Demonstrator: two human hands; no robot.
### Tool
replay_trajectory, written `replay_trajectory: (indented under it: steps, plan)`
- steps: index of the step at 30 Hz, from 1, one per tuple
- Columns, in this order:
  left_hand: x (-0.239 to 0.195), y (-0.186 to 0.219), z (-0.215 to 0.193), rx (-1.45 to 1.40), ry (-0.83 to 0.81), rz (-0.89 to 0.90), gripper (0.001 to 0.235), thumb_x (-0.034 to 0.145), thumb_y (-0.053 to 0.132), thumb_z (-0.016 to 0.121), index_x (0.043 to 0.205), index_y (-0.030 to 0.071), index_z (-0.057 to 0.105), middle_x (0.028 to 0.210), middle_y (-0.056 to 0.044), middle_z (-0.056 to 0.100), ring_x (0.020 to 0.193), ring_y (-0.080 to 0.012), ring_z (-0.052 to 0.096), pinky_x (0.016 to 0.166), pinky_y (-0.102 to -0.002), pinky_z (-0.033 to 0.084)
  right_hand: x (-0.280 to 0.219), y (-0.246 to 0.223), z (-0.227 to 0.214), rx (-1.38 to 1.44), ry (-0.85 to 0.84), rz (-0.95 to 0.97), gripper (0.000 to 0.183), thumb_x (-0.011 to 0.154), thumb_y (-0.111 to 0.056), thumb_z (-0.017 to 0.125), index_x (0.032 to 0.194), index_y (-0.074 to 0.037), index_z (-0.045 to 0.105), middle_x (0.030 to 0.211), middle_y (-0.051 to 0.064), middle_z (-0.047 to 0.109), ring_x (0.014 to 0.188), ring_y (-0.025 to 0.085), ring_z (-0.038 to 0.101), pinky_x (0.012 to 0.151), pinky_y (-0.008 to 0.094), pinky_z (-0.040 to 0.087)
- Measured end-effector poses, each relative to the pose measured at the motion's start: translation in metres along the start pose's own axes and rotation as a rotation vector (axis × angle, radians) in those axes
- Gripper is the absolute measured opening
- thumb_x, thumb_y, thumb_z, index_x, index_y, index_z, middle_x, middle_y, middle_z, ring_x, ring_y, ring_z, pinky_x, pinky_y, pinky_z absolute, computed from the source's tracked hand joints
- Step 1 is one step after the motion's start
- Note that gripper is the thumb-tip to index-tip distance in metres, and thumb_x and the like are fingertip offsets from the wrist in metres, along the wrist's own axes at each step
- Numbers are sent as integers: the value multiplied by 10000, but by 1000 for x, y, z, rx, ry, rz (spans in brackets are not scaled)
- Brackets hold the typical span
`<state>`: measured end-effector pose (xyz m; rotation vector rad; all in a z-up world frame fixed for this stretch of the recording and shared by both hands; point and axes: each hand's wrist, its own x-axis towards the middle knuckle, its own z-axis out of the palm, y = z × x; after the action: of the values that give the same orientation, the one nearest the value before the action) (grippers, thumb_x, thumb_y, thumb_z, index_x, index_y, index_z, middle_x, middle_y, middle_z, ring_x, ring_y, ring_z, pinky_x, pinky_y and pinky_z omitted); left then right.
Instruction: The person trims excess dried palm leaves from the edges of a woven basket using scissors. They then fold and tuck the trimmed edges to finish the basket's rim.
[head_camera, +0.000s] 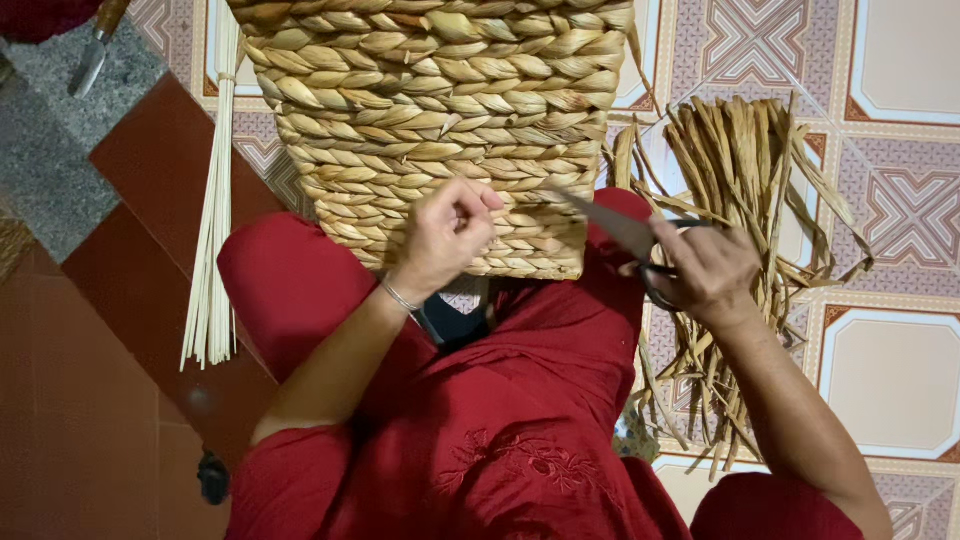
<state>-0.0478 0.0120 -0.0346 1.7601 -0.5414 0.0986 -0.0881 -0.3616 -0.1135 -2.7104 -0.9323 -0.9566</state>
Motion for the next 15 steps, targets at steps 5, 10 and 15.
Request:
replay_trajectory:
  steps: [5,10,15]
  plan:
    - [11,10,-23,-349,134,-376,203,915,-101,515,1073,-10,607,1022,-117,716,727,-87,637,625,-214,587,17,0,-23,-12,-20,179,706,922,-572,807,1422,-109,622,834,34,613,678,182,499,660,383,340]
    - [12,7,-38,-106,242,-213,210,1017,-66,532,1135,-21,700,1061,-77,727,784,-65,587,667,-207,517,46,-10,-48,61,-41,174,720,924,-477,881,1456,-90,590,1051,79,672,904,267,611,735,391,410]
    - [23,13,-48,401,310,20,174,953,-24,679,1127,-29,673,1077,-122,645,793,-114,643,559,-204,541,79,-17,-52,141,-33,104,721,892,-408,921,1443,-77,595,1026,114,655,903,290,610,761,403,441]
